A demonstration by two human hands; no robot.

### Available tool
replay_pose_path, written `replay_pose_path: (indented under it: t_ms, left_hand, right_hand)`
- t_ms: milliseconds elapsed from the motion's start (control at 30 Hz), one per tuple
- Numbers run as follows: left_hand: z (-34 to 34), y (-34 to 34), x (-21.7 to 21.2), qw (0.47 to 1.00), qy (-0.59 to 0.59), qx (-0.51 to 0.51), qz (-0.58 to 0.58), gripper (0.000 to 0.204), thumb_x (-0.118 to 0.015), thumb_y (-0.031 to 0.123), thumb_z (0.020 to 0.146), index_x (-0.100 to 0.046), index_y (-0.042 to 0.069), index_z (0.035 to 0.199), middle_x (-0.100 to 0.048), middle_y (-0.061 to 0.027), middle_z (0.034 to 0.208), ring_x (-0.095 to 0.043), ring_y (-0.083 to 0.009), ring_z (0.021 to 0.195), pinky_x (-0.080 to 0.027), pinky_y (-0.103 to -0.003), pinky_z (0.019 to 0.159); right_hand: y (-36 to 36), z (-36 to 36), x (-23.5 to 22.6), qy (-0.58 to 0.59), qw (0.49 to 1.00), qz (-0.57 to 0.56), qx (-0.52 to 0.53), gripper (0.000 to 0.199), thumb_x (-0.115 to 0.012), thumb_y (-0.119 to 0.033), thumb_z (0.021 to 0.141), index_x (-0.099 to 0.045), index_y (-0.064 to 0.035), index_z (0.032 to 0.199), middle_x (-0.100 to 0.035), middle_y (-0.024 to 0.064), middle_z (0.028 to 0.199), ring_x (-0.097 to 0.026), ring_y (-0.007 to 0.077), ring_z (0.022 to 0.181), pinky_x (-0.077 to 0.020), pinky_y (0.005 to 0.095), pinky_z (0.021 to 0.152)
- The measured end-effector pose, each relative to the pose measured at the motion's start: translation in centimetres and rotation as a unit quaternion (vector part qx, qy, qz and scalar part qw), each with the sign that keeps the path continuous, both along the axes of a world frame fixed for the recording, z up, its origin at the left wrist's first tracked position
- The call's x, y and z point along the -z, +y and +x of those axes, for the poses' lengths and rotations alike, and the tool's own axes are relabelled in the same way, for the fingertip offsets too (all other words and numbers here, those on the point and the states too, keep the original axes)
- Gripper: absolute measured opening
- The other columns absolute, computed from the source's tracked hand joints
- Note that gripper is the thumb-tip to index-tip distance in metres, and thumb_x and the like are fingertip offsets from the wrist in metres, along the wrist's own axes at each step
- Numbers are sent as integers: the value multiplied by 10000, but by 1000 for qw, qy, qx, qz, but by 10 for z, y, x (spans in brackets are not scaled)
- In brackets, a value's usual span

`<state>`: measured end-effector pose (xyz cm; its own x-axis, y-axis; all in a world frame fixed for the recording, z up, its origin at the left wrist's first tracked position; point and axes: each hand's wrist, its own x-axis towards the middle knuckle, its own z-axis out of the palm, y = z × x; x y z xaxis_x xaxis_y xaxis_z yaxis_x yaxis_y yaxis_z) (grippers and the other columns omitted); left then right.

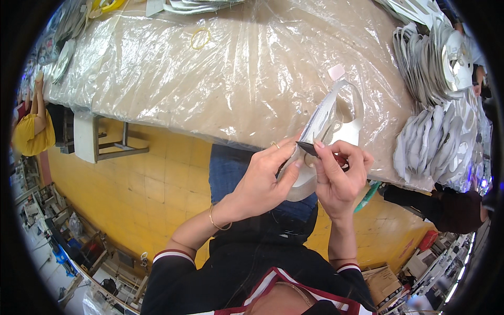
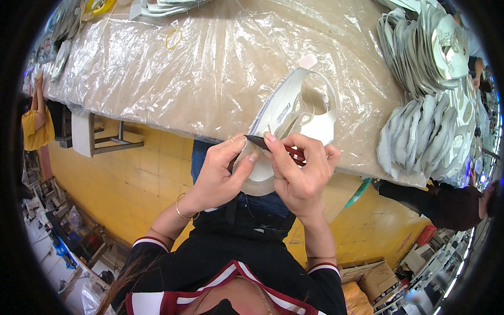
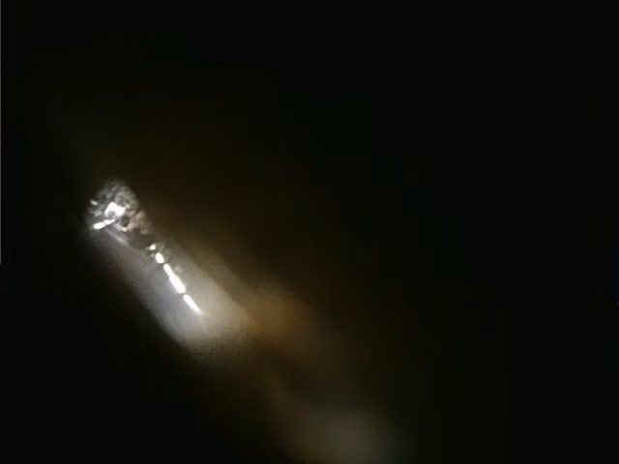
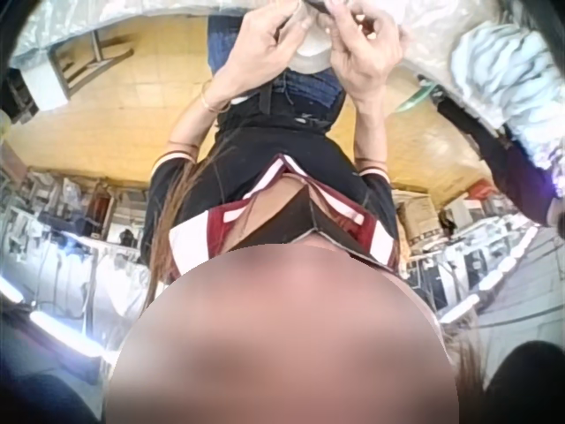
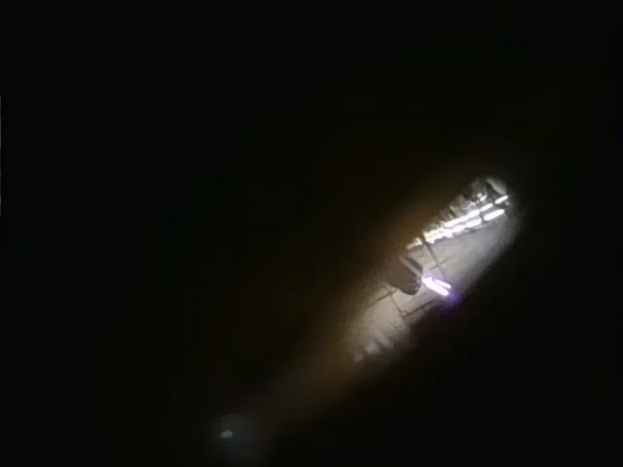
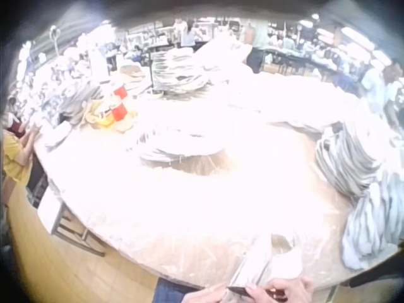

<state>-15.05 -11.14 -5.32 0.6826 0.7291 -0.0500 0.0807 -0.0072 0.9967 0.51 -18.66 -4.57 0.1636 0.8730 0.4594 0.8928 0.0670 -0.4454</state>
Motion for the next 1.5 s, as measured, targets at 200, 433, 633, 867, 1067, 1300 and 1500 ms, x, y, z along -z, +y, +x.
replay_pose_path:
  t_ms: [200,433,633,867,1067,1300,1500]
  left_hand:
    - [0,1,-2,999,13,-21,35,415,-544,-16,880,-528,-64,1292,-590,-279,1229,-608,-377,1125,-476,-368,936]
    - [0,-3,-4,998,-6,-27,64,449,-551,-28,859,-517,-71,1305,-596,-276,1219,-620,-373,1103,-485,-369,923]
    - [7,-9,0,984,43,-63,163,496,-566,-34,845,-485,-62,1334,-586,-273,1224,-658,-378,989,-548,-373,786]
    - [20,-22,-1,958,122,-120,230,494,-578,-91,816,-523,-50,1306,-589,-282,1225,-662,-379,988,-559,-350,752]
    - [28,-26,1,931,175,-103,303,543,-583,-91,796,-481,-87,1329,-569,-283,1256,-669,-372,959,-563,-356,741]
    - [33,-28,-6,914,210,-85,335,582,-585,-87,782,-461,-80,1351,-548,-280,1291,-679,-352,938,-567,-341,716]
    - [36,-28,-9,908,217,-74,352,591,-601,-72,785,-458,-76,1358,-546,-276,1299,-683,-343,929,-566,-339,709]
  right_hand:
    - [-7,-1,-10,2,1000,-22,22,372,-769,-108,720,-731,-156,1087,-606,-13,889,-529,109,722,-281,311,729]
    - [-10,0,-7,4,1000,6,24,374,-765,-153,743,-721,-150,1114,-606,-10,908,-529,110,728,-288,312,747]
    - [-11,-9,-13,-42,998,-16,43,365,-765,-198,765,-716,-138,1121,-607,-18,914,-522,110,709,-287,316,748]
    - [-20,-18,-40,-122,985,-88,88,363,-771,-172,776,-710,-101,1128,-595,23,934,-525,116,647,-310,312,762]
    - [-23,-18,-42,-163,976,-90,113,344,-761,-154,784,-715,-127,1124,-602,3,922,-550,105,661,-301,310,737]
    - [-28,-13,-51,-159,975,-69,136,324,-756,-160,789,-722,-147,1111,-608,-5,921,-551,98,653,-295,309,734]
    - [-33,-9,-51,-150,978,-80,125,313,-750,-154,794,-722,-131,1105,-605,5,934,-546,110,665,-308,308,741]
